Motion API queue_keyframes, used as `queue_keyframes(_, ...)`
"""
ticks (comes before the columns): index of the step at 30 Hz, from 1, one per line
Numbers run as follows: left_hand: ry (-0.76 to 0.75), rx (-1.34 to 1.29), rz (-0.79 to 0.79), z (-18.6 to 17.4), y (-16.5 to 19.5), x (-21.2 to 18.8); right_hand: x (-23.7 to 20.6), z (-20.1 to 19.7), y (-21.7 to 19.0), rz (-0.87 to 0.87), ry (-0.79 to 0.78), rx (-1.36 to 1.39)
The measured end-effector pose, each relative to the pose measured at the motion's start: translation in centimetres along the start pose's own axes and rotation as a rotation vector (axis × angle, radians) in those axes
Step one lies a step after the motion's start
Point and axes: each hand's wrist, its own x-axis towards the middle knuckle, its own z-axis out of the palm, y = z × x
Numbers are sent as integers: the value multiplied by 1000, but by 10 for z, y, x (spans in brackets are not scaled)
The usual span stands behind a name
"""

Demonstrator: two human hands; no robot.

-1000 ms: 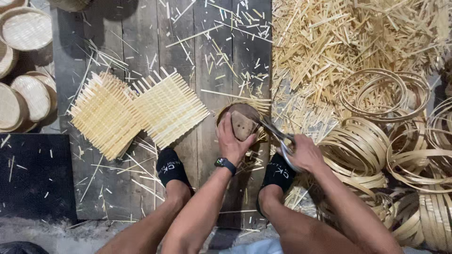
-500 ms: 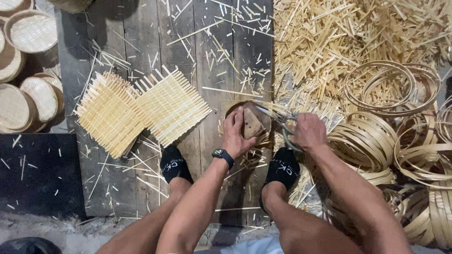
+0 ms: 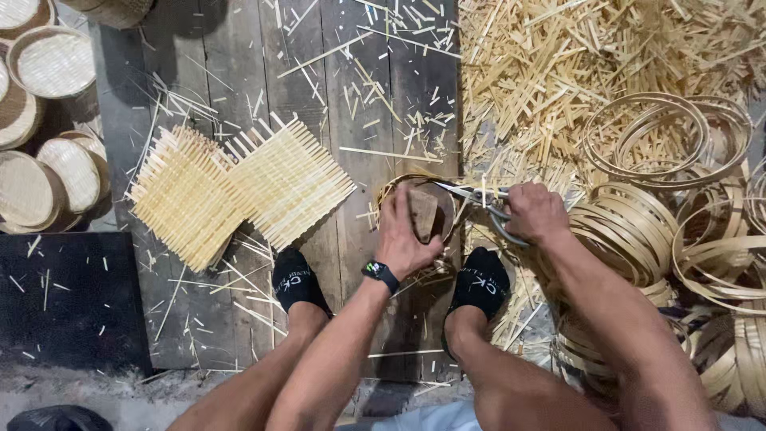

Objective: The person sits on the floor assembling bamboo steamer basket lids. They press a woven bamboo mat into a circular bamboo rim ring, fold the protruding mat ends over the ring, and trim the excess bamboo strips with scissors, setting finished lids aside with completed ones.

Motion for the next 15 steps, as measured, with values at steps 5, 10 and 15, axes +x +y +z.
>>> queue_keyframes(5, 65, -31, 0, 19, -4, -4, 0, -19, -20, 50, -11, -5)
queue_keyframes(10, -59, 104, 55, 7, -10, 1, 4, -16, -21, 43, 26, 99)
queue_keyframes(15, -126, 122, 69, -7, -8, 6, -3, -11, 1, 76, 45, 125)
